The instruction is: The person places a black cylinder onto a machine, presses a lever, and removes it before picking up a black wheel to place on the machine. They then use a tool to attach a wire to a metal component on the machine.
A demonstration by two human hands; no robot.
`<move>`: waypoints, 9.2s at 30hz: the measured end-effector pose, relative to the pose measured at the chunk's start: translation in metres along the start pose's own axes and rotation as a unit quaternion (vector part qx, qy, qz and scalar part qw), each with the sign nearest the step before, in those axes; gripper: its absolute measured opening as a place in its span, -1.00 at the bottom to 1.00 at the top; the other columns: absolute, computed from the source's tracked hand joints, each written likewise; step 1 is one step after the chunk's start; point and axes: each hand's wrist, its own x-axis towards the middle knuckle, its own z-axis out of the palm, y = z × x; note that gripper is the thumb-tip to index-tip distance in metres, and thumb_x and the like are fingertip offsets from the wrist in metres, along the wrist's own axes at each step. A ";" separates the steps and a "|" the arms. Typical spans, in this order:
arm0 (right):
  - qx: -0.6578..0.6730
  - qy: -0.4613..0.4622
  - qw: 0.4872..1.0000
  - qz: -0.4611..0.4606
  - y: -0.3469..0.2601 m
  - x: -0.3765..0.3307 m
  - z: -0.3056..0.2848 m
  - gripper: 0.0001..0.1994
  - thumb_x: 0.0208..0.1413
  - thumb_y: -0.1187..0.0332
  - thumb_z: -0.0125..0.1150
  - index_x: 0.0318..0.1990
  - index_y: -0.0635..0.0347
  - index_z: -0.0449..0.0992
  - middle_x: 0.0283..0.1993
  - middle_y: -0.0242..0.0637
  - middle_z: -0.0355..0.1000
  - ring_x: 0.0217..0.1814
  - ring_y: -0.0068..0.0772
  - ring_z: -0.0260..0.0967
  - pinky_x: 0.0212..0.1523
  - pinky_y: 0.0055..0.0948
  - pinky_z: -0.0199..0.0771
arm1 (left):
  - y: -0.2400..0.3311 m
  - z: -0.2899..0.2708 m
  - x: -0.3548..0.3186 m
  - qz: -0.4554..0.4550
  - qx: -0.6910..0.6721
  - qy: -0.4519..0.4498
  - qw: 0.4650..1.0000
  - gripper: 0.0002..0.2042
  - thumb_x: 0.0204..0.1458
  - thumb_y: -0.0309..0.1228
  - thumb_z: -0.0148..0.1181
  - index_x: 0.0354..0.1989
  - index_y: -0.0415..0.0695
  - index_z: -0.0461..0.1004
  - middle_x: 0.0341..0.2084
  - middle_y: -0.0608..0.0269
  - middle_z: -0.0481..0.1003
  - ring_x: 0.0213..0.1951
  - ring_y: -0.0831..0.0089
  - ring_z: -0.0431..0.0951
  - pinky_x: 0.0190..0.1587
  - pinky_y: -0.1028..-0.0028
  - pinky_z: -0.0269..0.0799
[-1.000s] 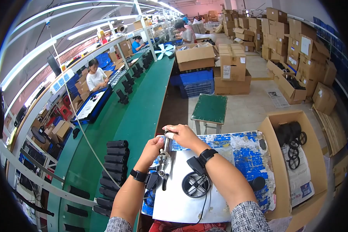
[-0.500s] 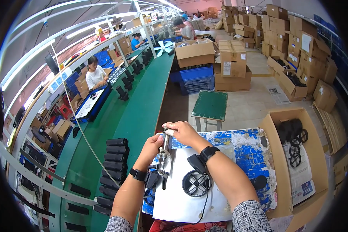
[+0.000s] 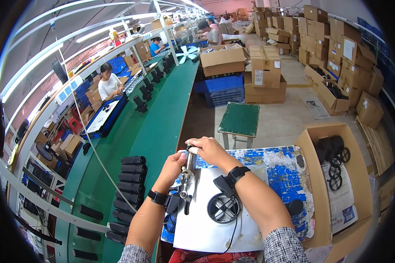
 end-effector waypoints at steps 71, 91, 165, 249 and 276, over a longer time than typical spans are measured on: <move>-0.002 0.279 0.959 -0.057 -0.188 -0.365 -0.005 -0.53 0.49 0.00 -0.15 0.10 0.29 0.41 0.19 0.07 0.41 0.12 -0.12 0.41 0.17 -0.12 0.45 | 0.157 -0.013 -0.385 0.290 -0.337 -0.345 0.827 -0.62 0.47 -0.29 -0.05 0.04 -0.36 0.62 -0.01 -0.17 0.64 -0.02 0.01 0.66 0.02 0.09 0.59; -0.245 0.410 0.878 0.023 -0.093 -0.416 -0.045 -0.47 0.23 0.39 0.27 0.31 0.23 0.25 0.21 -0.13 0.31 0.03 -0.28 0.34 0.13 -0.30 0.40 | -0.070 -0.064 -0.080 0.095 0.404 -0.090 0.905 -0.67 -0.06 -0.58 0.44 -0.05 -0.17 0.69 -0.12 -0.11 0.65 -0.01 -0.09 0.64 0.06 0.09 0.55; 0.815 -0.368 0.423 0.147 -0.362 -0.162 0.108 0.02 0.30 -0.55 -0.32 0.39 0.37 0.26 0.36 0.28 0.34 0.45 0.13 0.31 0.44 0.00 0.26 | -0.113 -0.110 -0.429 0.059 0.210 0.420 0.881 -0.65 -0.06 -0.78 0.03 -0.14 -0.24 0.64 -0.22 0.05 0.55 -0.18 0.22 0.57 -0.09 0.37 0.51; 0.200 -0.099 0.961 0.160 -0.176 -0.297 0.032 -0.87 0.25 0.44 0.40 -0.11 0.24 0.63 -0.11 -0.32 0.60 -0.02 -0.44 0.55 0.06 -0.41 0.52 | -0.108 -0.276 -0.424 0.170 0.294 0.492 0.802 -0.52 0.35 -0.49 0.07 0.44 -0.16 0.30 0.38 -0.07 0.26 0.32 0.09 0.39 0.38 0.15 0.28; 0.103 -0.119 0.985 0.070 -0.186 -0.311 0.033 -0.85 0.26 0.37 0.36 -0.08 0.19 0.63 -0.14 -0.29 0.61 -0.10 -0.39 0.59 -0.12 -0.40 0.61 | -0.159 -0.144 -0.539 -0.211 0.267 0.511 0.789 -0.16 0.22 -0.01 0.33 0.52 -0.30 0.16 0.26 -0.39 0.43 0.21 -0.25 0.53 0.22 0.01 0.50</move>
